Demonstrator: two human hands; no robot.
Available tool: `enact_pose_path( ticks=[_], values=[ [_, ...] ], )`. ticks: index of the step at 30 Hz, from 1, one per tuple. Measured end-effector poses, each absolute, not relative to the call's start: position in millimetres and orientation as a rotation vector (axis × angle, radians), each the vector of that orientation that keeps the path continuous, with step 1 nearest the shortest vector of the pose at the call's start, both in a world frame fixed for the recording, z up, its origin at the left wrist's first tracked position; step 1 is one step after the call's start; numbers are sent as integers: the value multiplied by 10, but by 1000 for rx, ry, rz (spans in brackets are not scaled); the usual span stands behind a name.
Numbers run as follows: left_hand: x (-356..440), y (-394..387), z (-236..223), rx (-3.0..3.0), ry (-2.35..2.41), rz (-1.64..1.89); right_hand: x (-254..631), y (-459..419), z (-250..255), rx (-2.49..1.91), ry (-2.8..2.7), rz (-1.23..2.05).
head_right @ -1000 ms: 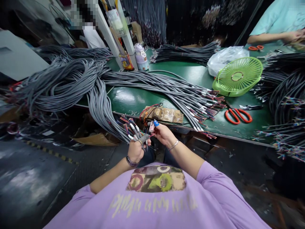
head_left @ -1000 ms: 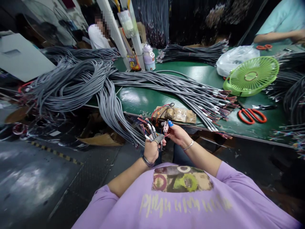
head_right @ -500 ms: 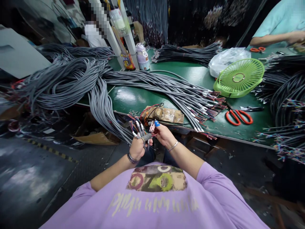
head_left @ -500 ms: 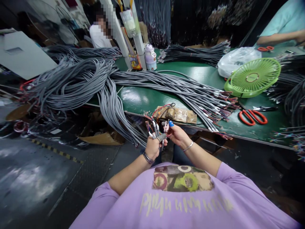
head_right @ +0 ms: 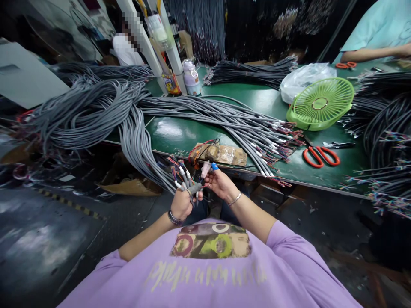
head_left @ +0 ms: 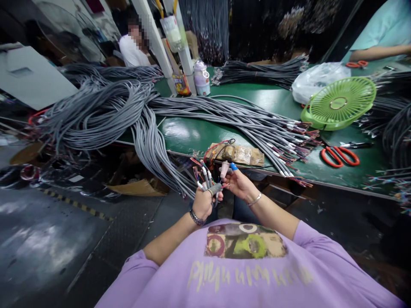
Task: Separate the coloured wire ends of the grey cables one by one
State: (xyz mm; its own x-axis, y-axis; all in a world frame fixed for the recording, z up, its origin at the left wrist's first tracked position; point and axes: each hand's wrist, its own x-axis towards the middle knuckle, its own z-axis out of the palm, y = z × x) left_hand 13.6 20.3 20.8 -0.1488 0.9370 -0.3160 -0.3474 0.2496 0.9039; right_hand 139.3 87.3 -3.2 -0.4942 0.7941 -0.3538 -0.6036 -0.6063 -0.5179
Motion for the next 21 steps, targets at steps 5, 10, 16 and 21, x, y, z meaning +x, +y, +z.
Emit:
enact_pose_path(
  ticks=[5, 10, 16, 21],
  values=[
    [57, 78, 159, 705, 1235, 1291, 1516, 787, -49, -823, -498, 2222],
    [38, 43, 59, 751, 1251, 1300, 1529, 667, 33, -912, -881, 2203],
    [26, 29, 57, 873, 1195, 1087, 1474, 594, 126, -922, -1281, 1973],
    [-28, 23, 148, 856, 1149, 989, 1403, 574, 37, -990, -1192, 1881]
  ],
)
